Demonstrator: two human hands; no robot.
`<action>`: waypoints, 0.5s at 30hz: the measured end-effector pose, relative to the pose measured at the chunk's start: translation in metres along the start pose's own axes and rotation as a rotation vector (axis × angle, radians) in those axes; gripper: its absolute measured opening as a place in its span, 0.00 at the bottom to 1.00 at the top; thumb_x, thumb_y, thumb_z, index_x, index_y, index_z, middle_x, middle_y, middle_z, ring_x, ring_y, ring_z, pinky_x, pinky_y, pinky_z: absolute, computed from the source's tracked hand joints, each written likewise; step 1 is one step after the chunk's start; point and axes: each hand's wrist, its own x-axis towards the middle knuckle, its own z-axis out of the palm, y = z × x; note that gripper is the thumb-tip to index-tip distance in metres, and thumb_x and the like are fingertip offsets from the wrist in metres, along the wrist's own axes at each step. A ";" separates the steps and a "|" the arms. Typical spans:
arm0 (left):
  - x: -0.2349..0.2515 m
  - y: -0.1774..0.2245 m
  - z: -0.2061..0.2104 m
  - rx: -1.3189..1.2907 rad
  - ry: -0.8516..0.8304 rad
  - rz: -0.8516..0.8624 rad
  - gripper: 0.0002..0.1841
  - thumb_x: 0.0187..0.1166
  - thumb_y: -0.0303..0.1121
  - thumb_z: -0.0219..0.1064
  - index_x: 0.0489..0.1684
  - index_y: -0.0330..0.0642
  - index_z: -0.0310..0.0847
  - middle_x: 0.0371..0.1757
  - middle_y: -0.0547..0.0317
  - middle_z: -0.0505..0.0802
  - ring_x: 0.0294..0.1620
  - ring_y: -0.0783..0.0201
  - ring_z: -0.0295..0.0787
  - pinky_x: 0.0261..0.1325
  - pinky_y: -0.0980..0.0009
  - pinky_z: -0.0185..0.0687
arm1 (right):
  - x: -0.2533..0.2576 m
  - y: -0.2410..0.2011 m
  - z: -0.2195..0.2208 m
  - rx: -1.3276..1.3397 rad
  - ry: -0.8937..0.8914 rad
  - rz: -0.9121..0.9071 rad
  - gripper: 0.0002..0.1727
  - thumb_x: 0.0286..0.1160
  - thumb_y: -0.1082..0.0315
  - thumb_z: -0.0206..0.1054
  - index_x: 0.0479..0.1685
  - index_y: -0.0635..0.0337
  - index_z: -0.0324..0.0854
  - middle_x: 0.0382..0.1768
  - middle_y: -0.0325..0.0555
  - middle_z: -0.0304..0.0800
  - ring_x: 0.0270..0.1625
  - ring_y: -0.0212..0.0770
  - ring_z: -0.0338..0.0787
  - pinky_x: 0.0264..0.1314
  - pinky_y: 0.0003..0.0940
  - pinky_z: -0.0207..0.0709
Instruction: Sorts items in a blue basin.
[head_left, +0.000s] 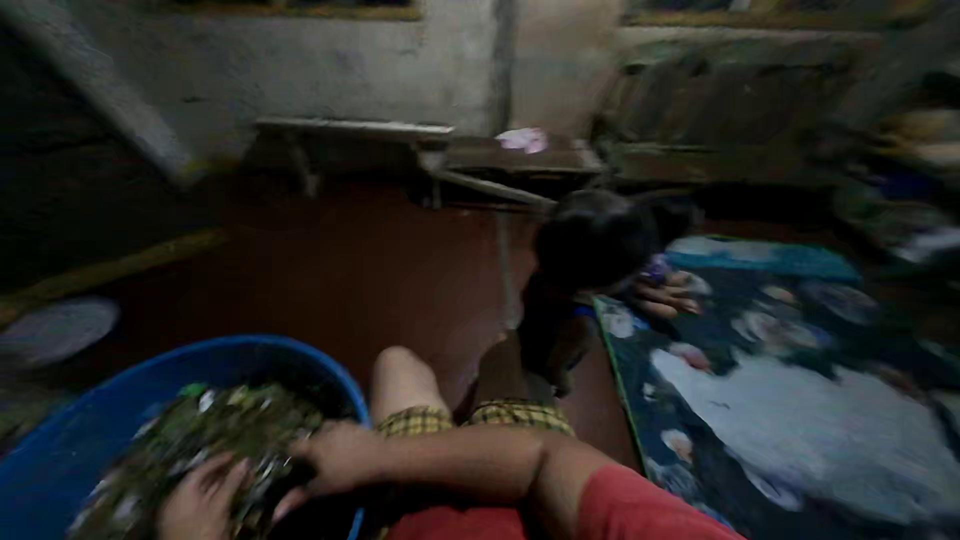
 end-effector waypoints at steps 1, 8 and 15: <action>0.000 0.003 0.003 0.011 0.035 -0.027 0.22 0.78 0.27 0.68 0.67 0.24 0.73 0.53 0.47 0.87 0.44 0.70 0.88 0.51 0.68 0.89 | 0.000 -0.002 -0.003 -0.001 -0.030 0.017 0.41 0.72 0.37 0.72 0.81 0.53 0.75 0.64 0.60 0.88 0.71 0.64 0.82 0.73 0.67 0.73; 0.005 0.007 0.001 -0.048 0.032 -0.152 0.16 0.79 0.27 0.71 0.59 0.27 0.80 0.50 0.49 0.90 0.43 0.66 0.91 0.51 0.67 0.91 | 0.011 -0.004 -0.008 -0.002 -0.162 0.135 0.45 0.71 0.32 0.69 0.83 0.51 0.72 0.65 0.61 0.86 0.69 0.61 0.85 0.72 0.64 0.74; 0.004 0.006 -0.004 -0.229 0.013 -0.129 0.09 0.77 0.24 0.72 0.49 0.30 0.82 0.37 0.57 0.91 0.32 0.69 0.89 0.41 0.71 0.90 | 0.015 -0.005 -0.004 -0.022 -0.161 0.152 0.40 0.70 0.31 0.68 0.68 0.56 0.79 0.53 0.58 0.89 0.58 0.58 0.88 0.63 0.62 0.78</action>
